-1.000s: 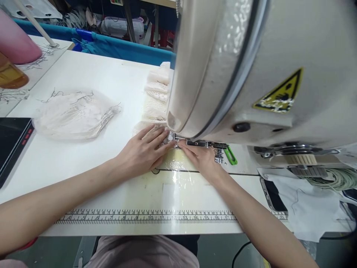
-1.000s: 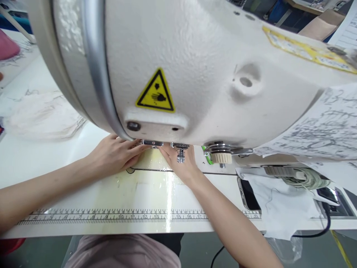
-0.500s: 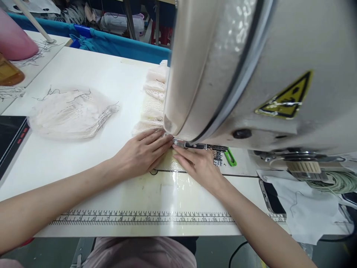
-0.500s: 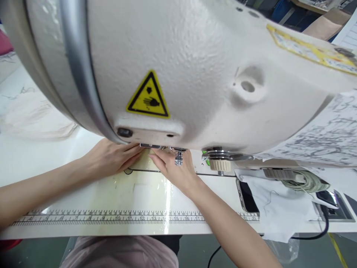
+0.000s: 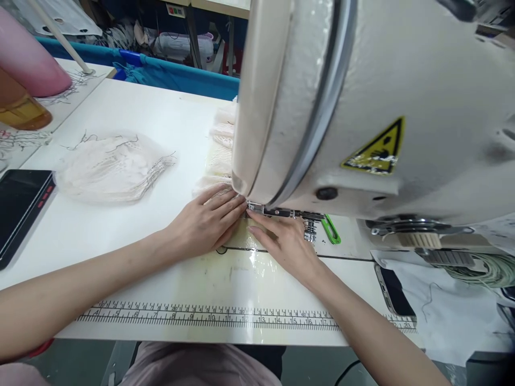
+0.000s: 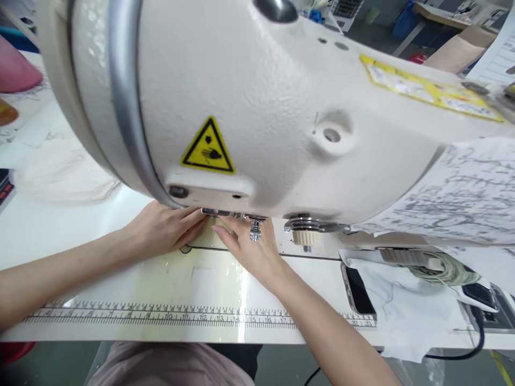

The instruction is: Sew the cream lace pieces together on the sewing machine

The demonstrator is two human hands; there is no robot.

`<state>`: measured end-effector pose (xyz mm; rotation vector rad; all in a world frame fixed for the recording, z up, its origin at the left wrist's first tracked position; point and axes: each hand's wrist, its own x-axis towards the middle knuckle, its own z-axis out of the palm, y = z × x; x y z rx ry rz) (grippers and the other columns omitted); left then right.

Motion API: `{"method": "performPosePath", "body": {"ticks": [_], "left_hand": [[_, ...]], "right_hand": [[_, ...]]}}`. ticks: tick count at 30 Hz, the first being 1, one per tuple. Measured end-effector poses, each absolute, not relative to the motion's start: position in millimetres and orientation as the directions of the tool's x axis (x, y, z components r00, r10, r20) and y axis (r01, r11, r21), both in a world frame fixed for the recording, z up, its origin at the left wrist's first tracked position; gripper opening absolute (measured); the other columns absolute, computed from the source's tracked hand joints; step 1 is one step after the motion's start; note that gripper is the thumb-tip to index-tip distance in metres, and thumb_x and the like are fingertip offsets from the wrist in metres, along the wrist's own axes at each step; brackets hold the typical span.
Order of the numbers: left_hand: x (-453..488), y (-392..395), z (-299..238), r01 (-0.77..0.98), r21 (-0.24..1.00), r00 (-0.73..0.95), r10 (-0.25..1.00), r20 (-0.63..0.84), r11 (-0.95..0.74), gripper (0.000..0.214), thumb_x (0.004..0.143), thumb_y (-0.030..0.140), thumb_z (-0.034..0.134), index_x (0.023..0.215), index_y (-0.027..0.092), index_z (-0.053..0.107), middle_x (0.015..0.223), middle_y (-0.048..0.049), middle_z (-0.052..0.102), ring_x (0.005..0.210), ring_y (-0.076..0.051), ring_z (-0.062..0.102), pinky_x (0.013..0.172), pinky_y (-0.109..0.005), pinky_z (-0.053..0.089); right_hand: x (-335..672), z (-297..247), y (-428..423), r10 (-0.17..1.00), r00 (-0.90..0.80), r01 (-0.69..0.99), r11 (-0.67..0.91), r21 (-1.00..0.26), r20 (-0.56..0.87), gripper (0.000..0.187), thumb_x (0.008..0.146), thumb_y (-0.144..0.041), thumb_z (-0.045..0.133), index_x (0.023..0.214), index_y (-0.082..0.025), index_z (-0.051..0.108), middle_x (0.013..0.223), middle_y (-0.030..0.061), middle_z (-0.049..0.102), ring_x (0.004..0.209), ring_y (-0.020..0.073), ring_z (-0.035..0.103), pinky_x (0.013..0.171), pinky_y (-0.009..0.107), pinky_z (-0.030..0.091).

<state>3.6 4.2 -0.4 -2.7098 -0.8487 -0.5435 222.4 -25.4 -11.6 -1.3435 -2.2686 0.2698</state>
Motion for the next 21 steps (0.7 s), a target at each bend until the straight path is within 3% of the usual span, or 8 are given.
{"method": "performPosePath", "body": {"ticks": [8,12,16,18,21], "left_hand": [[3.0,5.2,-4.8,0.614,-0.098,0.745,0.535,0.399,-0.783,0.031,0.096,0.024,0.044,0.117,0.01,0.062,0.115,-0.0126,0.07,0.12,-0.029,0.059,0.102,-0.046,0.047],[2.6,4.9,-7.0,0.614,-0.097,0.741,0.531,0.41,-0.783,0.032,0.095,0.025,0.044,0.117,0.011,0.062,0.121,-0.0129,0.067,0.12,-0.029,0.059,0.102,-0.045,0.046],[0.6,4.1,-9.1,0.612,-0.087,0.732,0.521,0.439,-0.786,0.033,0.095,0.026,0.045,0.117,0.009,0.063,0.123,-0.0146,0.065,0.121,-0.029,0.058,0.104,-0.045,0.044],[0.1,5.0,-11.1,0.622,-0.067,0.72,0.536,0.44,-0.78,0.033,0.095,0.026,0.046,0.118,0.009,0.063,0.122,-0.0144,0.066,0.121,-0.029,0.058,0.105,-0.045,0.043],[1.7,4.9,-13.8,0.654,-0.044,0.703,0.585,0.405,-0.755,0.035,0.094,0.027,0.047,0.122,0.011,0.061,0.123,-0.013,0.065,0.119,-0.027,0.058,0.105,-0.045,0.041]], "right_hand": [[220.2,-13.7,-24.2,0.866,-0.422,0.796,0.495,-0.347,0.267,0.032,0.097,-0.041,0.05,0.123,-0.027,0.063,0.077,0.0003,0.072,0.072,0.0179,0.066,0.076,0.036,0.043],[219.2,-15.4,-26.7,0.855,-0.424,0.839,0.495,-0.225,0.298,0.034,0.097,-0.042,0.049,0.126,-0.028,0.061,0.076,0.0015,0.071,0.07,0.0183,0.065,0.077,0.038,0.043],[226.8,-20.7,-25.3,0.809,-0.43,0.851,0.512,-0.12,0.401,0.026,0.096,-0.037,0.053,0.116,-0.029,0.066,0.078,0.0013,0.072,0.067,0.0174,0.064,0.075,0.037,0.046],[233.3,-22.1,-20.6,0.792,-0.423,0.844,0.521,-0.127,0.441,0.022,0.094,-0.033,0.055,0.113,-0.03,0.067,0.086,0.0019,0.074,0.07,0.0178,0.065,0.074,0.036,0.048],[239.9,-16.9,-13.0,0.775,-0.445,0.768,0.588,-0.255,0.448,0.026,0.095,-0.027,0.052,0.12,-0.028,0.063,0.094,0.0046,0.074,0.077,0.0186,0.066,0.073,0.034,0.052]]}}
